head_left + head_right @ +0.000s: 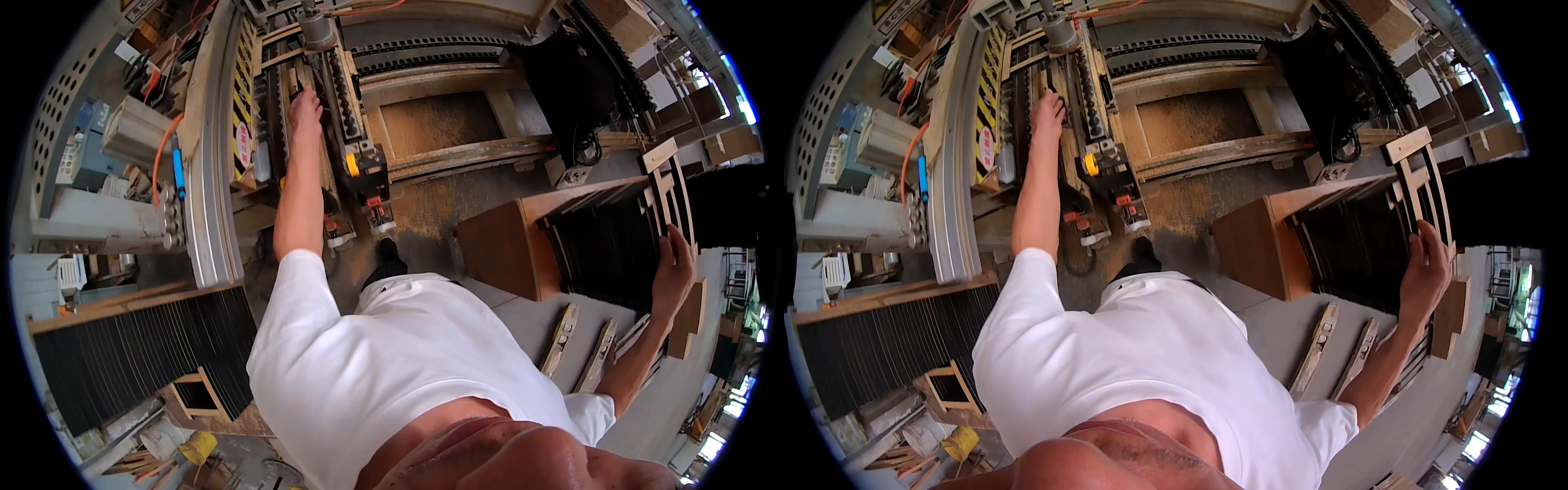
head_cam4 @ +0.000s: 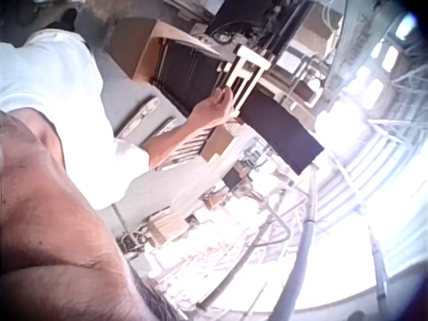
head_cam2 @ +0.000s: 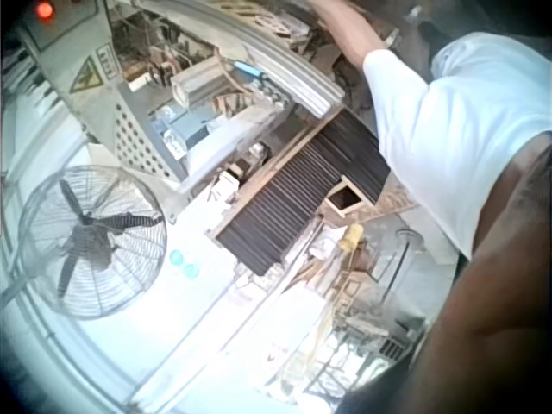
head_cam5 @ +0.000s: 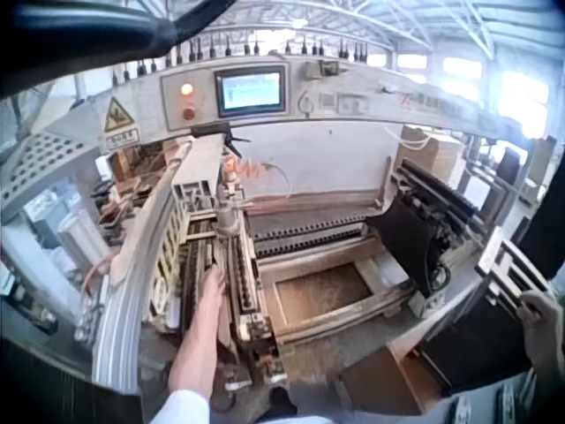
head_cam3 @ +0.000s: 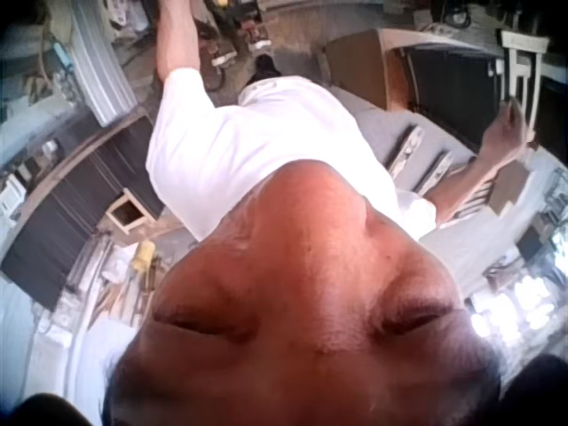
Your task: The person repeatedly picks up small wooden frames from a workbench, places them into a clamping jig, and secures them with a hand clamp. After each clamping, the person removes the frame and sets it aside, then repeats the process with another frame.
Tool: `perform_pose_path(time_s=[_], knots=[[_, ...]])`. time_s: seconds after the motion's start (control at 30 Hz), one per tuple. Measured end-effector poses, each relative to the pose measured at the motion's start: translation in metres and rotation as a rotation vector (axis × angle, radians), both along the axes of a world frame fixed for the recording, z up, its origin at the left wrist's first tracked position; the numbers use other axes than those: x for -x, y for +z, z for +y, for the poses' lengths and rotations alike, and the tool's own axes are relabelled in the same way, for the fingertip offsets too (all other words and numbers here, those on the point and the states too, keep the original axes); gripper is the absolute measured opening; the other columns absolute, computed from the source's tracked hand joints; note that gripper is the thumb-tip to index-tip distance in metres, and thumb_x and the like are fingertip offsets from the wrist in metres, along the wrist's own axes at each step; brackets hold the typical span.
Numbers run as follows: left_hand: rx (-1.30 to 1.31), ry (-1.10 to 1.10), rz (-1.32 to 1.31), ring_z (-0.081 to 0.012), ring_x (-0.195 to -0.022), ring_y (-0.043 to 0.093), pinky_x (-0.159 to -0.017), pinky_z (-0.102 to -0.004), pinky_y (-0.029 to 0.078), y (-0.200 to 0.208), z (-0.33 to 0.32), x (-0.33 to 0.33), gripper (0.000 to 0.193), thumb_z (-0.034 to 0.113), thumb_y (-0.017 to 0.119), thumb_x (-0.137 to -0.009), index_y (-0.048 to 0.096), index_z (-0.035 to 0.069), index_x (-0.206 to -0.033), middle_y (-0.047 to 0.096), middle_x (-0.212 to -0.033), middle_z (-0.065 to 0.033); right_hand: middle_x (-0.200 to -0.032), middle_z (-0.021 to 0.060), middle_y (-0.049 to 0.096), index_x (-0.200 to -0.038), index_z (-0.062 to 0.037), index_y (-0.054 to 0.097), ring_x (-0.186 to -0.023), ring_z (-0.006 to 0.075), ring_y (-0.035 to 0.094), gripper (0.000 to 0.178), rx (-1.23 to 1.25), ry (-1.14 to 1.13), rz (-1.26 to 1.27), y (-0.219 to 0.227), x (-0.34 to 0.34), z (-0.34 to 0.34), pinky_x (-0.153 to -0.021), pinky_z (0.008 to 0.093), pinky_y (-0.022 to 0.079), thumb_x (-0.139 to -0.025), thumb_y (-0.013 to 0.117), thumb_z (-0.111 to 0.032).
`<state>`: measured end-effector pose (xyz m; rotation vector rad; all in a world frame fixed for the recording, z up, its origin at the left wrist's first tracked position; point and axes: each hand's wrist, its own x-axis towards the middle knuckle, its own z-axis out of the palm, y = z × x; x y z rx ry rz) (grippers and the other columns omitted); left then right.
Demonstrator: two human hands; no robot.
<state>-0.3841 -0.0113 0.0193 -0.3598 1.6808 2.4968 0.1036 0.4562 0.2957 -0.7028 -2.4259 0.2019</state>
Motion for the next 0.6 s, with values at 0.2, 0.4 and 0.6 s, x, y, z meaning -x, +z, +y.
perform_pose_path(time_s=[0.2, 0.4, 0.6], knots=[[-0.302, 0.174, -0.065, -0.0326, -0.137, 0.028, -0.114, -0.0393, 0.022, -0.019, -0.009, 0.153, 0.067, 0.036, 0.047, -0.099, 0.014, 0.005, -0.149, 0.022, -0.148, -0.0170, -0.104, 0.0104, 0.067, -0.101, -0.0022, 0.068, -0.099, 0.0233, 0.063, 0.024, -0.048, 0.333, -0.019, 0.010, 0.089, -0.087, -0.086, 0.0323, 0.049, -0.079, 0.066, 0.008], [-0.497, 0.389, -0.114, -0.0294, -0.103, 0.053, -0.110, -0.0490, 0.039, -0.025, 0.000, 0.198, 0.043, 0.025, 0.052, -0.098, 0.043, 0.001, -0.132, 0.050, -0.114, -0.0150, -0.100, 0.0099, 0.068, -0.094, -0.0037, 0.067, -0.091, 0.0284, 0.062, 0.023, 0.005, 0.556, -0.102, -0.021, 0.181, -0.140, -0.079, 0.0356, 0.050, -0.073, 0.069, 0.005], [-0.465, 0.235, -0.135, -0.0233, -0.093, 0.061, -0.077, -0.0339, 0.056, -0.047, -0.008, 0.099, 0.025, 0.012, 0.061, -0.089, 0.057, 0.003, -0.112, 0.061, -0.104, -0.0094, -0.100, 0.0064, 0.067, -0.095, -0.0082, 0.068, -0.092, 0.0268, 0.061, 0.022, 0.009, 0.917, -0.125, -0.081, 0.291, -0.176, -0.080, 0.0379, 0.049, -0.074, 0.070, -0.006]])
